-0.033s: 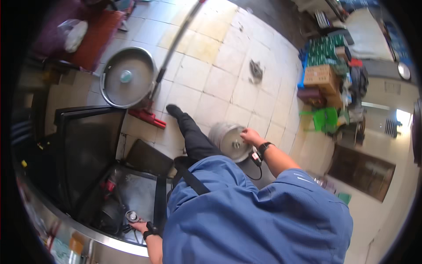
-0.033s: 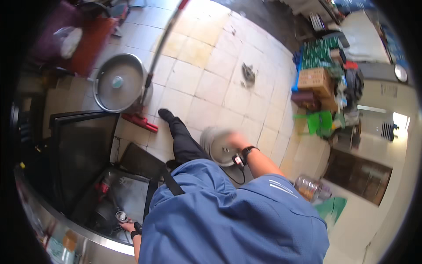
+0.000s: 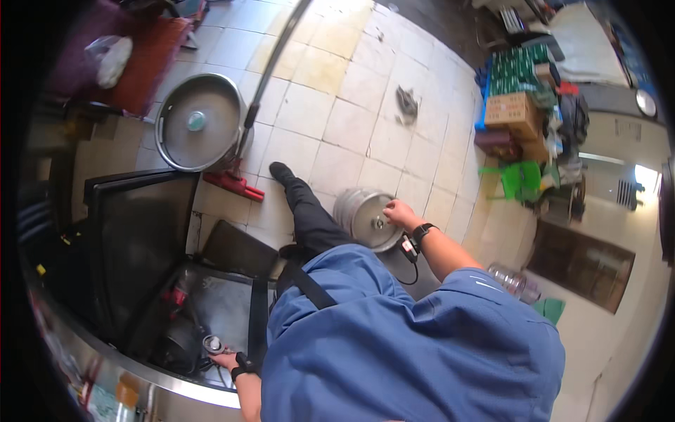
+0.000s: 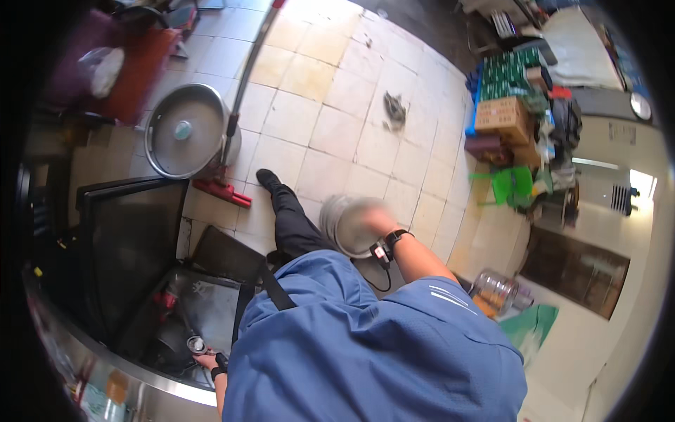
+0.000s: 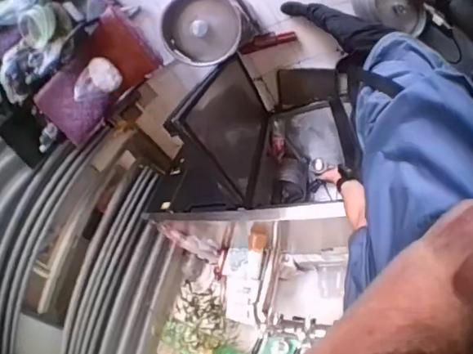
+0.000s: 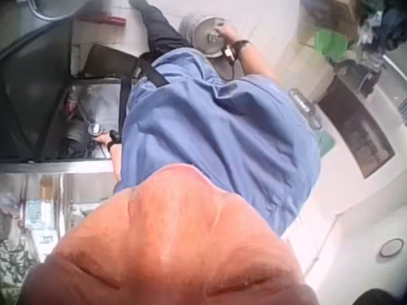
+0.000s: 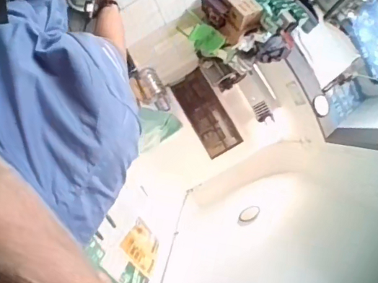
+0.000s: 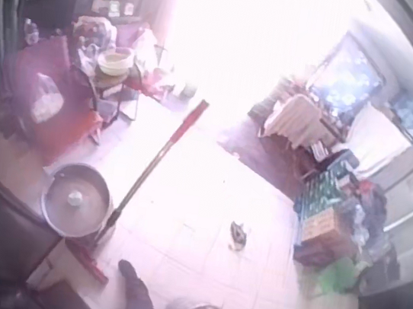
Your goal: The person removes a beer keg from a refrigeration cabinet, loads a new keg inside, and detaches the keg coupler to wipe it down with a paper towel.
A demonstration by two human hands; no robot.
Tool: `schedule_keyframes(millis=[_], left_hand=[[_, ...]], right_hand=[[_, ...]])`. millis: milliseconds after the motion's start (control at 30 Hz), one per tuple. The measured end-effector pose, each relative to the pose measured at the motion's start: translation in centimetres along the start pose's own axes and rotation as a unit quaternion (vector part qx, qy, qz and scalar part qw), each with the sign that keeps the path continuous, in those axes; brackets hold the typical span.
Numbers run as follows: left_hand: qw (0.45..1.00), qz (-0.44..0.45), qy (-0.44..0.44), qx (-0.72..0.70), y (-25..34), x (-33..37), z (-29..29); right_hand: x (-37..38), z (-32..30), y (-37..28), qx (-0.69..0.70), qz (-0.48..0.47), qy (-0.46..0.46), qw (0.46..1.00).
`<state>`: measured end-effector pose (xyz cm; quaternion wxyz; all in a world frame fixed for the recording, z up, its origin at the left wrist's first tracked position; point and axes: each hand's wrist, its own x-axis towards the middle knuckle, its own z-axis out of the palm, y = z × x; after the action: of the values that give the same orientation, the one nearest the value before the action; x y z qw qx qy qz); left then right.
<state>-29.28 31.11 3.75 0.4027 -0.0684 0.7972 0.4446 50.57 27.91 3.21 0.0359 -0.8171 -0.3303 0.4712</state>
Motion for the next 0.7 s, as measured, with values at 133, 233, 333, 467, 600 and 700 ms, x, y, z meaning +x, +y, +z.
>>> schedule_keyframes(millis=[133, 233, 333, 467, 600, 700], left_hand=[[0.996, 0.037, -0.027, 0.077, -0.4, -0.2, 0.8], [0.993, -0.041, -0.088, 0.064, 1.0, 0.5, -0.7], [0.999, 0.026, -0.022, 0.014, 0.5, -1.4, 0.3], [0.999, -0.031, -0.037, 0.016, 1.2, -2.0, 1.1], [1.0, 0.011, -0.002, -0.014, 1.3, -3.0, 0.5], [1.0, -0.01, 0.012, 0.001, 2.0, -4.3, 1.2]], right_hand=[[-3.9, 1.4, -0.8, 0.132, 0.187, 0.019, 0.973], [-4.3, 0.9, 0.8, 0.11, 0.163, 0.01, 0.98], [-3.5, -0.1, 3.2, 0.07, 0.099, 0.046, 0.992], [-2.6, -3.5, 1.8, 0.133, 0.225, 0.051, 0.964], [-1.0, -6.8, -1.5, 0.085, 0.223, 0.041, 0.97], [1.1, -8.9, -1.9, 0.044, 0.193, 0.038, 0.979]])
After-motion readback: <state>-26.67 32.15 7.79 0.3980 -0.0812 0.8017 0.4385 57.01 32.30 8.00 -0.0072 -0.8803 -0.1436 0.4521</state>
